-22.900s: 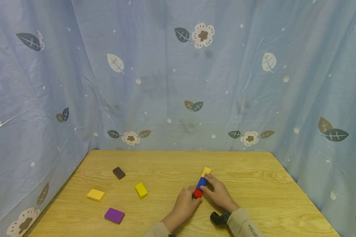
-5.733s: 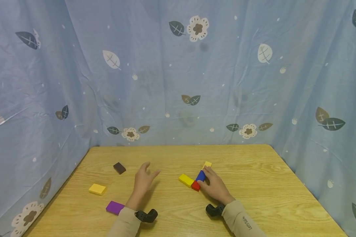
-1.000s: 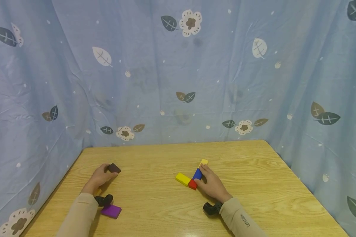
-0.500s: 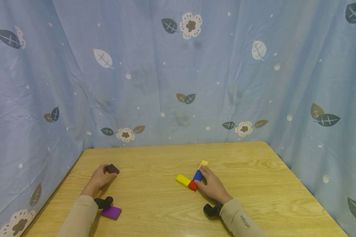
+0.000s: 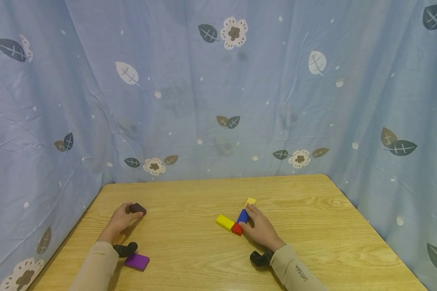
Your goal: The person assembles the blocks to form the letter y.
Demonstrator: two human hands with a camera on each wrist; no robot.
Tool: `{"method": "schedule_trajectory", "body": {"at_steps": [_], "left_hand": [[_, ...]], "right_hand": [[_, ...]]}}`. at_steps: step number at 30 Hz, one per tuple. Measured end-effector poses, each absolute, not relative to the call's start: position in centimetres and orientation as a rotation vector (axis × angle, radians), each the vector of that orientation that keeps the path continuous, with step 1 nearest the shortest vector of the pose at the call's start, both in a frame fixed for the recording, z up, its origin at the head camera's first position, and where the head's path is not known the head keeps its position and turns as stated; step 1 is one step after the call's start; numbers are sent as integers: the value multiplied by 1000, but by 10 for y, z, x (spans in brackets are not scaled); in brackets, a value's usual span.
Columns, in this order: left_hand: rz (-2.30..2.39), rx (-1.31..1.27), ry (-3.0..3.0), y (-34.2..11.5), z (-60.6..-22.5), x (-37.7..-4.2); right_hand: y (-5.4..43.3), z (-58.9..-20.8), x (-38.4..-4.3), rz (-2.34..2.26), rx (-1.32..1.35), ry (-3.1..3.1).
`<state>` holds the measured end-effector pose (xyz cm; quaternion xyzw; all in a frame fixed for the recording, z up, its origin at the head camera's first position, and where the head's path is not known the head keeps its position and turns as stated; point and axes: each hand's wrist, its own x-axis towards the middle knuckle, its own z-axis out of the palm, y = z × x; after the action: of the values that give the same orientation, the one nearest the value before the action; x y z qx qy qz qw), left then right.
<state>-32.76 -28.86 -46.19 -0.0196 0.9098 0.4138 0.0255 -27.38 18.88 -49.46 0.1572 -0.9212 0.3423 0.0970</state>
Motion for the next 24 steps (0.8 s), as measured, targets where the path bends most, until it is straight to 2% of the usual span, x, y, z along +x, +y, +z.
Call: {"method": "schedule_trajectory", "body": {"at_steps": [24], "left_hand": [[1386,128,2776,-241,-447,-325]], "right_hand": [[188,-492,-273,1019,478,-2722]]}}
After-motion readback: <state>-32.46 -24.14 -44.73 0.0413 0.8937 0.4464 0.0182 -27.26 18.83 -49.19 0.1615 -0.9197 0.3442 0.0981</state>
